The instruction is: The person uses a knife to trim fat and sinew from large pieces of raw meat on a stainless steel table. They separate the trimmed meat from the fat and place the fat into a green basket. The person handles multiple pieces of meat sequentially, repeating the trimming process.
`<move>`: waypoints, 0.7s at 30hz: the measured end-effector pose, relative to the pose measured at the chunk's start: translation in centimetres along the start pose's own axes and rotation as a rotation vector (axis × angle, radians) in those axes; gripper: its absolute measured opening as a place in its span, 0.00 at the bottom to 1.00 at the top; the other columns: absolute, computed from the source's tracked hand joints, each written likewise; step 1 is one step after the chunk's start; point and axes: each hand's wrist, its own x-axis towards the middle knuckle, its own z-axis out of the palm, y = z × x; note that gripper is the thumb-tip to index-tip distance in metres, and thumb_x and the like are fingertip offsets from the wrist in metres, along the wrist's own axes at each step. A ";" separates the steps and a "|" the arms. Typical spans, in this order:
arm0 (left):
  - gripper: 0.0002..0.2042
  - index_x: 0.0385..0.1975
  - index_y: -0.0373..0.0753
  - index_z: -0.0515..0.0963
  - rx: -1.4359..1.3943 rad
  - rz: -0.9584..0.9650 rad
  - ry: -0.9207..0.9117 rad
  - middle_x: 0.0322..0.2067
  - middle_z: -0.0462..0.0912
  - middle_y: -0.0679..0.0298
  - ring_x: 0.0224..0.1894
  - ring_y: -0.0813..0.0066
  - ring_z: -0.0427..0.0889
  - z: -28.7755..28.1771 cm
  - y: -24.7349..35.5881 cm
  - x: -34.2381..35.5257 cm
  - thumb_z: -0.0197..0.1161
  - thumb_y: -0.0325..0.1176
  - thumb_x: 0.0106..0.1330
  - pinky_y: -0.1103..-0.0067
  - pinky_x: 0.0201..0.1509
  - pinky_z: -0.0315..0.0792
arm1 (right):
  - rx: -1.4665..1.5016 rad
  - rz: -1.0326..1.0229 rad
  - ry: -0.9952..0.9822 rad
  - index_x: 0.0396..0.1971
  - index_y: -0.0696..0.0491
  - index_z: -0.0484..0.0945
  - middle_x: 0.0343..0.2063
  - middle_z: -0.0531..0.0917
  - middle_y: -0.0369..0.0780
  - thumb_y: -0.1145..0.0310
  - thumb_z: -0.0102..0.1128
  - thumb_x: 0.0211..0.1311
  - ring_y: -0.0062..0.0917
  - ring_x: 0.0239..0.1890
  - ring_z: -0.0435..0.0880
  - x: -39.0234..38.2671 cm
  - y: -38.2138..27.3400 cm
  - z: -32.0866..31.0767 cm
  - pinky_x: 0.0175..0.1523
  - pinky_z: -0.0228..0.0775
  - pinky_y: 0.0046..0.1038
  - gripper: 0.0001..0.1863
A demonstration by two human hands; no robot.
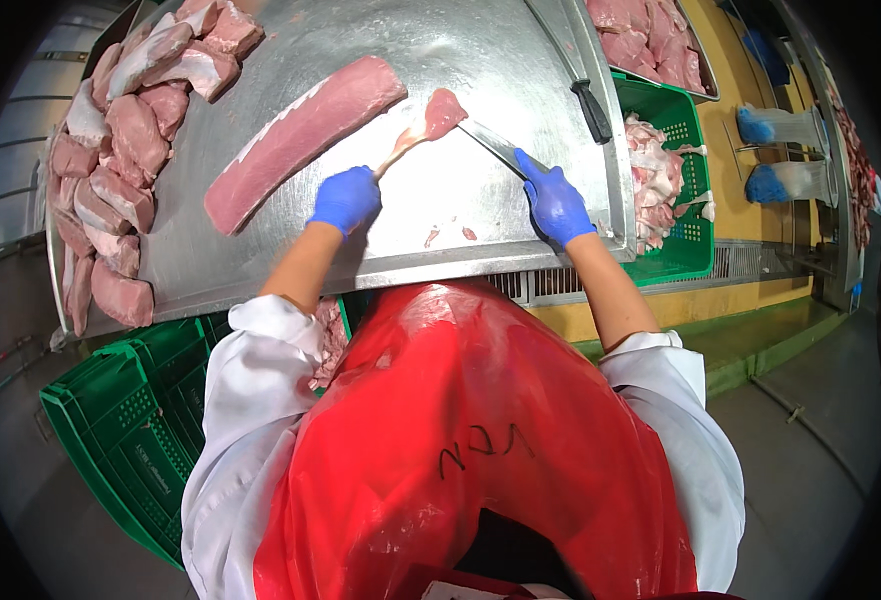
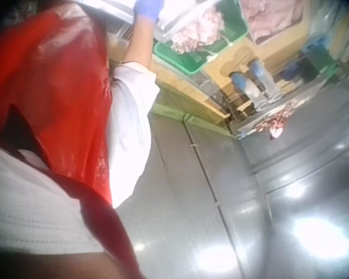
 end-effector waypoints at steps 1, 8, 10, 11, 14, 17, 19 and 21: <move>0.15 0.43 0.33 0.81 0.044 0.056 -0.037 0.42 0.85 0.46 0.43 0.47 0.86 0.6 1.4 -0.4 0.57 0.37 0.66 0.59 0.50 0.78 | 0.008 0.010 0.004 0.73 0.31 0.60 0.44 0.77 0.59 0.63 0.50 0.73 0.54 0.45 0.82 0.5 -0.6 0.0 0.52 0.76 0.49 0.30; 0.12 0.38 0.39 0.84 0.050 0.570 -0.129 0.31 0.86 0.47 0.35 0.49 0.87 6.7 9.7 -3.2 0.57 0.38 0.62 0.60 0.44 0.79 | 0.129 0.163 0.104 0.73 0.33 0.59 0.50 0.77 0.62 0.58 0.44 0.75 0.56 0.50 0.81 9.0 -3.8 2.1 0.57 0.74 0.50 0.27; 0.14 0.37 0.39 0.83 -0.135 0.521 0.001 0.31 0.86 0.47 0.33 0.53 0.87 6.7 9.5 -4.5 0.58 0.44 0.66 0.62 0.41 0.79 | 0.119 0.127 0.059 0.72 0.35 0.61 0.49 0.79 0.60 0.56 0.42 0.75 0.55 0.52 0.81 11.5 -3.2 0.5 0.59 0.72 0.49 0.27; 0.16 0.35 0.38 0.83 -0.304 0.466 0.118 0.29 0.86 0.48 0.31 0.58 0.87 5.6 9.4 -5.2 0.58 0.45 0.68 0.65 0.39 0.79 | 0.108 0.093 0.004 0.73 0.35 0.61 0.49 0.80 0.59 0.56 0.42 0.75 0.54 0.52 0.81 12.3 -2.2 -0.1 0.60 0.72 0.47 0.27; 0.17 0.31 0.37 0.79 -0.877 0.225 -0.013 0.27 0.81 0.62 0.30 0.76 0.80 -1.2 7.9 -4.6 0.55 0.47 0.71 0.76 0.36 0.76 | 0.282 -0.040 0.045 0.71 0.37 0.66 0.50 0.83 0.56 0.53 0.51 0.74 0.51 0.49 0.84 11.2 2.1 -0.4 0.56 0.73 0.43 0.27; 0.14 0.39 0.37 0.81 -1.229 0.245 0.086 0.33 0.81 0.59 0.34 0.70 0.79 -10.7 9.0 -7.5 0.51 0.39 0.70 0.75 0.44 0.74 | 0.796 0.168 -0.228 0.67 0.51 0.70 0.26 0.77 0.36 0.52 0.51 0.75 0.16 0.24 0.75 5.0 1.8 -4.5 0.24 0.66 0.21 0.28; 0.11 0.41 0.36 0.79 -1.607 0.330 0.282 0.35 0.79 0.64 0.38 0.75 0.78 -12.7 8.7 -7.7 0.49 0.31 0.69 0.79 0.46 0.74 | 0.908 0.169 -0.218 0.66 0.57 0.68 0.21 0.76 0.35 0.51 0.51 0.75 0.17 0.17 0.73 1.5 3.8 -4.1 0.22 0.66 0.21 0.29; 0.09 0.43 0.34 0.75 -1.762 0.342 0.412 0.37 0.78 0.63 0.40 0.73 0.78 -12.2 6.2 -7.2 0.48 0.27 0.70 0.77 0.50 0.75 | 1.004 0.144 -0.244 0.60 0.54 0.70 0.22 0.78 0.35 0.53 0.50 0.76 0.17 0.19 0.75 -1.6 3.7 -5.4 0.21 0.66 0.21 0.24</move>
